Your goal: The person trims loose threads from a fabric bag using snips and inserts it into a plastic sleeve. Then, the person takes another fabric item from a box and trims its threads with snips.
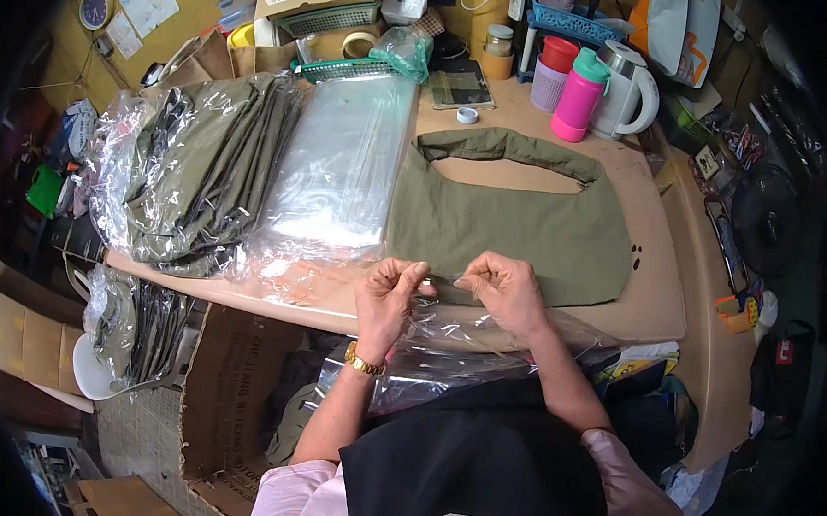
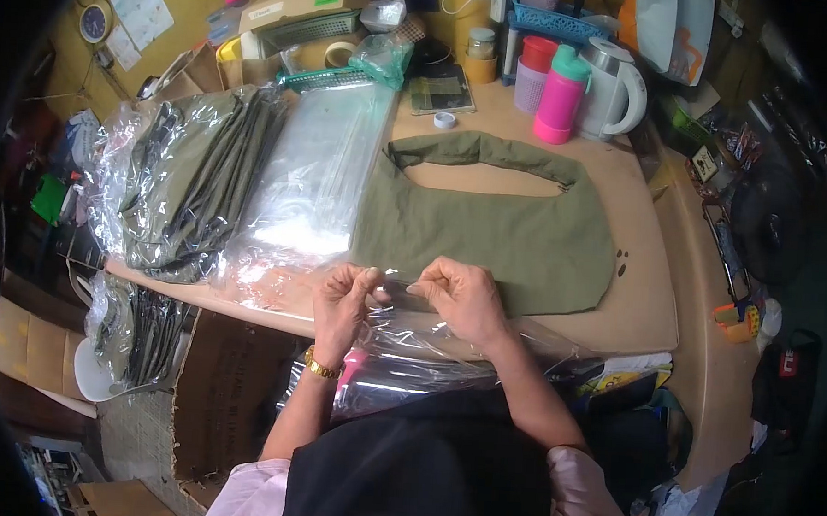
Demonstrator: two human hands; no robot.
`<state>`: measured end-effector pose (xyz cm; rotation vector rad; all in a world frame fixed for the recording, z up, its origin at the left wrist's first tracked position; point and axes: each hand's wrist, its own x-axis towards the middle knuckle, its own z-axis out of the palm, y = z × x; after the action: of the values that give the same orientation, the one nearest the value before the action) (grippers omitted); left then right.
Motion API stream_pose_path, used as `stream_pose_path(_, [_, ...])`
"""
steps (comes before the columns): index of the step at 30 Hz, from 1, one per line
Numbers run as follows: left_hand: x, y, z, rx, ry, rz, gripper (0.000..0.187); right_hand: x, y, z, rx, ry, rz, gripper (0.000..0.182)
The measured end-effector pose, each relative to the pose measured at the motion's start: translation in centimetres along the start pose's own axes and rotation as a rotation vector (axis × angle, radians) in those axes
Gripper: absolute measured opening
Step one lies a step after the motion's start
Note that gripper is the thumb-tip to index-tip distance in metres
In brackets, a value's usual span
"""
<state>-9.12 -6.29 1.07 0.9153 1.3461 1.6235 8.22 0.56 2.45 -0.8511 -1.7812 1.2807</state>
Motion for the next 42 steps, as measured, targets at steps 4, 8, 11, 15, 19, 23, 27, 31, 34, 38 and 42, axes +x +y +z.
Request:
stream_pose_path(4, [0.2,-1.9,-0.8,-0.008,-0.042,0.008,0.014,0.0,-0.8,-0.3,-0.319,0.052,-0.096,0.023])
stream_pose_path(8, [0.3,0.6,0.5,0.100,-0.090,0.015,0.017,0.1,0.6,-1.3,-0.278,-0.064,0.010,0.014])
stream_pose_path(11, [0.5,0.1,0.0,-0.179,-0.112,-0.059,0.015,0.3,-1.0,-0.8,-0.074,-0.009,-0.098,0.013])
stream_pose_path(15, [0.7,-1.3,-1.5,-0.141,-0.217,-0.102,0.011,0.2,-0.4,-1.0,-0.071,-0.014,-0.028,0.010])
stream_pose_path(19, [0.5,-0.9,-0.3,-0.181,-0.176,-0.029,0.012,0.1,-1.5,-1.4,-0.291,-0.094,0.029,0.013])
stream_pose_path(23, [0.2,0.2,0.1,-0.104,-0.197,0.002,0.031,-0.3,-3.3,-0.5,-0.488,0.027,-0.303,0.020])
stream_pose_path(27, [0.0,0.5,0.1,-0.182,-0.208,-0.004,0.037,-0.3,-3.0,-1.3,-0.467,-0.100,-0.186,0.019])
stream_pose_path(31, [-0.2,1.7,0.2,-0.161,-0.168,-0.068,0.032,-0.2,-3.3,-1.4,-0.445,-0.086,-0.085,0.014])
stream_pose_path(34, [0.1,0.8,-0.8,-0.102,-0.193,-0.141,0.028,-0.2,-2.8,-1.2,-0.378,-0.055,-0.140,0.015])
stream_pose_path(38, [0.5,-0.2,-1.0,-0.308,-0.201,-0.185,0.026,-0.1,-3.6,-1.3,-0.267,-0.058,-0.062,0.017])
stream_pose_path(42, [0.5,-0.1,-0.8,-0.491,-0.182,-0.180,0.030,-0.1,-3.2,-1.3,-0.265,-0.059,-0.072,0.017])
